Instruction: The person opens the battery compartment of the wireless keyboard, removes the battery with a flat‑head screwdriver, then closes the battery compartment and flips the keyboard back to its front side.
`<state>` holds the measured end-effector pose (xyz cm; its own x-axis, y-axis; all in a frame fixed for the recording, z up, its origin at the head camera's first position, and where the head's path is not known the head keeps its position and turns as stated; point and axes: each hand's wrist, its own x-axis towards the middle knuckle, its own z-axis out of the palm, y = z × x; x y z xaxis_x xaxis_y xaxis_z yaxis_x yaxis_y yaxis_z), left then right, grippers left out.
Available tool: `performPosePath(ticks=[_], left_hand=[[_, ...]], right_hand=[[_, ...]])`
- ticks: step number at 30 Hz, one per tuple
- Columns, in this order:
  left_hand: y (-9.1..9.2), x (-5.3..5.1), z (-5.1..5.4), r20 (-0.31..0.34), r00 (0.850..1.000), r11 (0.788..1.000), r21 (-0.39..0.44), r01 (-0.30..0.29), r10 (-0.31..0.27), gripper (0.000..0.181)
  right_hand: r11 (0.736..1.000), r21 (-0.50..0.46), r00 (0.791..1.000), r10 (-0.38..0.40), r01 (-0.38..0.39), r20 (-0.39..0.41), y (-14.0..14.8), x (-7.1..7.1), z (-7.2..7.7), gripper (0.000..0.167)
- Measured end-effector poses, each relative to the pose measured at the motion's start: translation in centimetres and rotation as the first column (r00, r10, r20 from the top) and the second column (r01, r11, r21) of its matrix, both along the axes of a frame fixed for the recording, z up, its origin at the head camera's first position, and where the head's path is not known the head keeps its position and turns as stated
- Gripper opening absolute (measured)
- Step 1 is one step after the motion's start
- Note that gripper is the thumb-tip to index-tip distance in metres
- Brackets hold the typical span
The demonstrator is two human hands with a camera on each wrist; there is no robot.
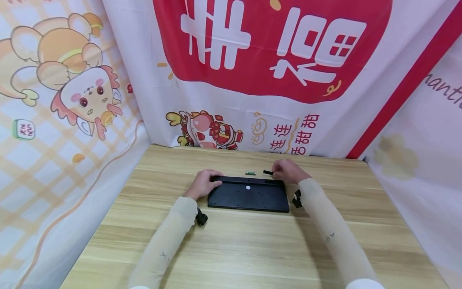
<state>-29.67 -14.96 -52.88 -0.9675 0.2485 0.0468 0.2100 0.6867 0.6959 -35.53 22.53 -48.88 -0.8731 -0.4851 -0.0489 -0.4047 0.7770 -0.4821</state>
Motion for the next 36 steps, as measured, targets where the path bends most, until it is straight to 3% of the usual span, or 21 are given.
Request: performPosePath(ticks=[19,27,36], left_hand=[[-0.3,0.1,-0.2,0.005,1.000,1.000,-0.007,-0.010,0.010,0.029],[-0.2,0.0,-0.2,0.004,1.000,1.000,-0.003,-0.009,0.009,0.028],[0.0,0.1,0.1,-0.006,1.000,1.000,0.010,-0.004,0.004,0.028]], right_hand=[[0.994,0.018,0.994,0.111,-0.110,-0.024,0.1,1.9,2.5,0.006],[0.993,-0.007,0.992,0.120,-0.120,0.034,0.3,2.5,2.5,0.005],[0.991,-0.013,0.991,0.131,-0.131,0.024,0.8,2.7,1.7,0.007]])
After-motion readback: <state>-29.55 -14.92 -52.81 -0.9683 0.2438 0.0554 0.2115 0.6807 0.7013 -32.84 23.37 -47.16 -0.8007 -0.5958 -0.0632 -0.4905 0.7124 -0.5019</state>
